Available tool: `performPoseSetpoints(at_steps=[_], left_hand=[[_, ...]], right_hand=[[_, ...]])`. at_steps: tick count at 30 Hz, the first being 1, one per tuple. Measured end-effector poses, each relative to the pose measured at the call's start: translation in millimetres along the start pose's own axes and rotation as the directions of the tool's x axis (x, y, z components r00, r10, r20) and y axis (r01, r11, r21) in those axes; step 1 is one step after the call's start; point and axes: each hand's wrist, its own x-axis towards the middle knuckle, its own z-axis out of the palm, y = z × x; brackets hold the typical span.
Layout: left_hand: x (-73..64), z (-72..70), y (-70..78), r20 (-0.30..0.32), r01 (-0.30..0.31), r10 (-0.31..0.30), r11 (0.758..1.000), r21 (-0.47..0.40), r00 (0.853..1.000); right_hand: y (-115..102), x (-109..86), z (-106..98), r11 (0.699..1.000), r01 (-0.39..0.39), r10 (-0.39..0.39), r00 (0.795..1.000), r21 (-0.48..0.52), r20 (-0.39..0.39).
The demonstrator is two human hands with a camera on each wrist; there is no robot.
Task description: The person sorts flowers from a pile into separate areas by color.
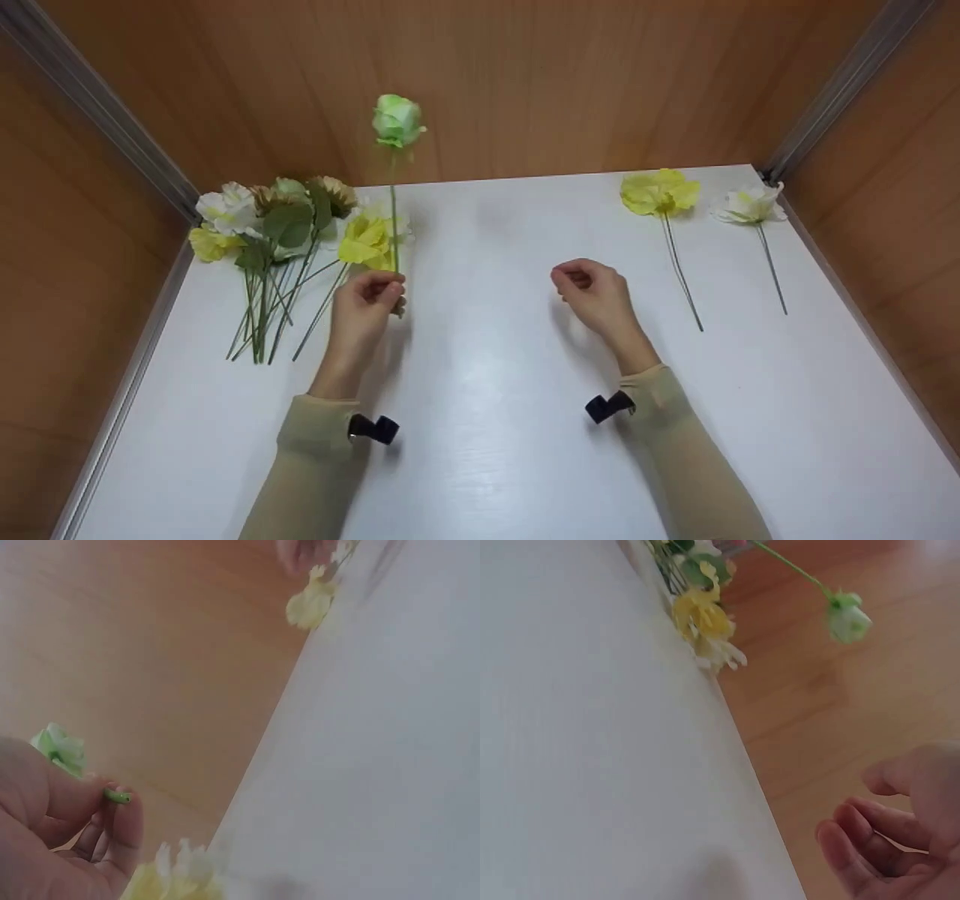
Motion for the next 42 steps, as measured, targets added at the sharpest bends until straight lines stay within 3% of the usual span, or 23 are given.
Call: performPoseSetpoints(at_steps=[4, 7, 13, 21, 29, 35, 37, 42], left_hand=[[-15.1, 34.2, -3.4, 0.112, 0.013, -0.012, 1.000, -0.009, 0.994], [-26.6, 53.3, -6.3, 0.194, 0.000, 0.001, 1.000, -0.005, 0.981], [-41.7, 73.8, -12.5, 0.313, -0.043, 0.043, 0.999, -0.007, 0.949], [-49.4, 83.6, -17.5, 0.399, -0.055, 0.040, 0.998, 0.025, 0.916], [-51.7, 87.5, -20.4, 0.458, -0.071, 0.031, 0.995, 0.071, 0.888], [-51.4, 87.0, -22.6, 0.517, -0.094, 0.027, 0.990, 0.105, 0.856], [-50.9, 86.6, -23.1, 0.520, -0.101, 0.028, 0.988, 0.114, 0.854], [-48.0, 84.3, -22.9, 0.501, -0.114, 0.033, 0.984, 0.133, 0.865]], right_hand=[[-13, -8.6, 26, 0.995, 0.028, -0.037, 0.995, 0.097, 0.091], [-19, -15.7, 40, 0.987, 0.044, -0.066, 0.988, 0.158, 0.136], [-26, -24.6, 54, 0.965, 0.077, -0.121, 0.979, 0.250, 0.165], [-31, -29.3, 62, 0.932, 0.099, -0.157, 0.977, 0.349, 0.142], [-31, -31.5, 65, 0.930, 0.152, -0.196, 0.975, 0.335, 0.103], [-30, -31.2, 64, 0.921, 0.162, -0.210, 0.973, 0.353, 0.100], [-30, -31.2, 63, 0.923, 0.155, -0.204, 0.974, 0.352, 0.104], [-30, -30.1, 63, 0.930, 0.141, -0.197, 0.971, 0.340, 0.136]])
